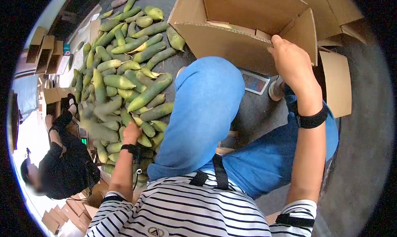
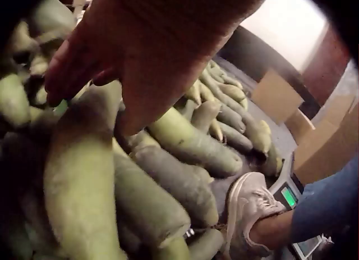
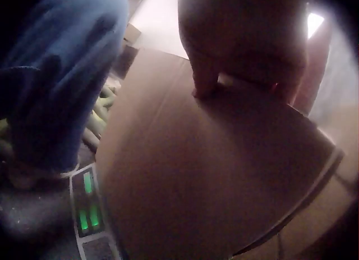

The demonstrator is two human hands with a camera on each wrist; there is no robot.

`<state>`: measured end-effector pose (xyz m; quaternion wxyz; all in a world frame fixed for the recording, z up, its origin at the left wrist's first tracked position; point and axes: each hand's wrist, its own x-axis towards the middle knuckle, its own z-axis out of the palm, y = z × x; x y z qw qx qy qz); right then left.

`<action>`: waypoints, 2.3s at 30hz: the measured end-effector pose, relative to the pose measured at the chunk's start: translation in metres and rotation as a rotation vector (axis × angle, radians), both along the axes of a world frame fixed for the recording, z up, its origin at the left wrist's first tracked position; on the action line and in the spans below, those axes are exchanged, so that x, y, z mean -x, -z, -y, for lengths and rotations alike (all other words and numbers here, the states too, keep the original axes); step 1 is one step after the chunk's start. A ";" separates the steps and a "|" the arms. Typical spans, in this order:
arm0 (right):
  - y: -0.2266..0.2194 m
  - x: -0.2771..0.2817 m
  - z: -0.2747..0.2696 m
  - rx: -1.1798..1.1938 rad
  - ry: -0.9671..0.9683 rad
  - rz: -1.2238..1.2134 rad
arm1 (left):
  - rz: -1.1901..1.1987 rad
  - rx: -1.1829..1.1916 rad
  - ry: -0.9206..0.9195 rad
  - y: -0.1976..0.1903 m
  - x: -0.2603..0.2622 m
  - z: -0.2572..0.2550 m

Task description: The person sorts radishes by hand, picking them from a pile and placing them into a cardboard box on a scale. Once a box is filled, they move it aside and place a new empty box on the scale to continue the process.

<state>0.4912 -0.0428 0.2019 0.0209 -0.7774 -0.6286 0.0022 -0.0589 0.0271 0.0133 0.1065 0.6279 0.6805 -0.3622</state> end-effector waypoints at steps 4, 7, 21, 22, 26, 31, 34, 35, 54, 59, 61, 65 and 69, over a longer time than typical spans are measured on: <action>0.001 0.001 0.002 -0.010 -0.013 0.013 | 0.198 -0.026 0.344 -0.042 -0.079 0.011; 0.000 -0.001 0.000 -0.012 -0.021 0.024 | 0.348 -0.207 0.520 -0.033 -0.081 0.004; 0.000 0.002 0.002 -0.046 -0.010 0.025 | 0.267 0.086 0.643 0.051 -0.085 -0.022; 0.000 0.002 0.002 -0.052 -0.016 0.018 | 0.343 0.054 0.591 0.038 -0.084 -0.017; 0.002 0.002 0.002 -0.059 -0.016 0.002 | 0.735 -0.115 0.298 -0.016 -0.074 -0.006; 0.006 0.001 0.001 -0.058 -0.005 0.007 | 1.133 -0.437 0.037 -0.141 -0.122 -0.032; 0.007 0.001 0.001 -0.039 -0.014 -0.004 | 1.415 -0.679 0.204 -0.220 -0.185 -0.054; 0.007 0.002 0.001 -0.041 -0.010 -0.010 | 1.534 -0.724 0.240 -0.241 -0.210 -0.059; 0.000 0.010 0.005 -0.011 -0.073 -0.121 | 1.139 -0.467 0.586 -0.160 -0.202 -0.128; 0.000 0.008 0.005 0.004 -0.060 -0.120 | 0.326 -0.452 0.575 -0.072 -0.042 -0.101; -0.003 0.010 0.004 0.045 -0.016 -0.112 | 0.067 -0.334 0.754 -0.026 0.001 -0.078; -0.003 0.008 0.004 0.012 -0.029 -0.131 | -0.010 -0.236 0.757 0.006 0.013 -0.047; 0.002 0.003 0.006 -0.082 -0.097 -0.137 | -0.027 -0.190 0.760 0.009 0.007 -0.052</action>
